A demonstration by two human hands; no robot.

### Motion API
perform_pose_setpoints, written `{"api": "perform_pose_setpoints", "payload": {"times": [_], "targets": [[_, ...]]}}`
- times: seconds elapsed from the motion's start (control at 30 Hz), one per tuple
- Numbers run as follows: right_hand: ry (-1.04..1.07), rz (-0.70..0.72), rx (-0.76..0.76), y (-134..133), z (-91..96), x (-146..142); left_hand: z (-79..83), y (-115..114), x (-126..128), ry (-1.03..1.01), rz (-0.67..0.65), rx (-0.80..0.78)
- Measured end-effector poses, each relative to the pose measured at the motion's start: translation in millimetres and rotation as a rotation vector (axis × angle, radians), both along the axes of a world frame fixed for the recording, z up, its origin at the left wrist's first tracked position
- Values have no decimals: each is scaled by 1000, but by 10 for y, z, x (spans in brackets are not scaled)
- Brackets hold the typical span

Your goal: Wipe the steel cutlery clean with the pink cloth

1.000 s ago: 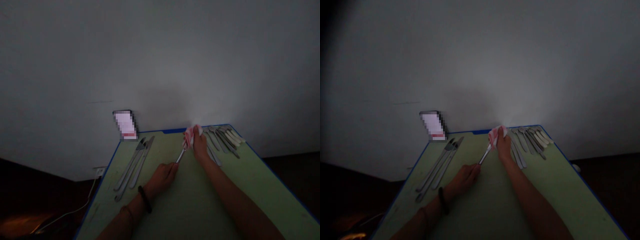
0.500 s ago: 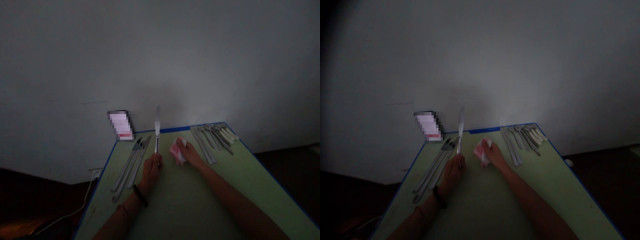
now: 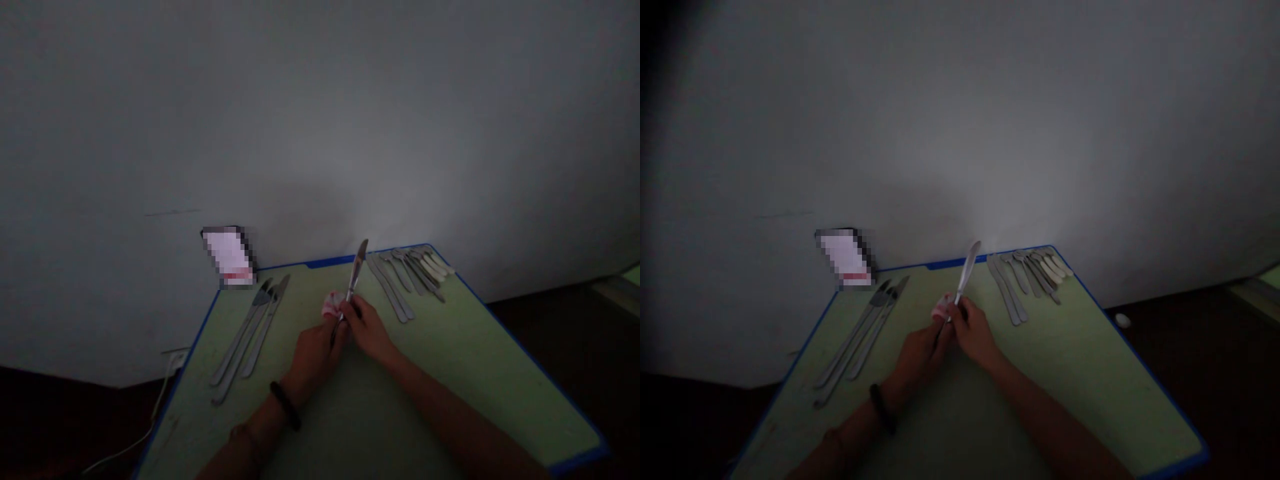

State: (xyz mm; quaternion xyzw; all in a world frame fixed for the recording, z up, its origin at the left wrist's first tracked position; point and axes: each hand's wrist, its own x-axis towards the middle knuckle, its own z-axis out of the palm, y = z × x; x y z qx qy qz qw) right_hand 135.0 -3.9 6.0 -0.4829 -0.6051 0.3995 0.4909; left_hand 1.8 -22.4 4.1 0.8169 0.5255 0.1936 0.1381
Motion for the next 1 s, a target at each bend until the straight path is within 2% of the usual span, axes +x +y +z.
{"api": "perform_pose_setpoints", "payload": {"times": [0.1,0.17,0.3,0.4,0.57,0.73,1.0], "targets": [[-1,-39,-29,105,-26,156,72,-14,41,34,-30,25],[-74,-52,-47,197,-13,312,125,10,77,27,-50,69],[-521,-26,-55,328,23,593,214,149,229,77,7,298],[-792,-22,-116,354,34,645,233,301,400,153,70,404],[-1022,-6,-161,400,84,587,58,549,574,200,-44,385],[-1160,-38,-144,420,133,613,-142,719,572,219,-49,319],[-1247,-113,-175,405,181,611,-139,851,666,233,-99,306]]}}
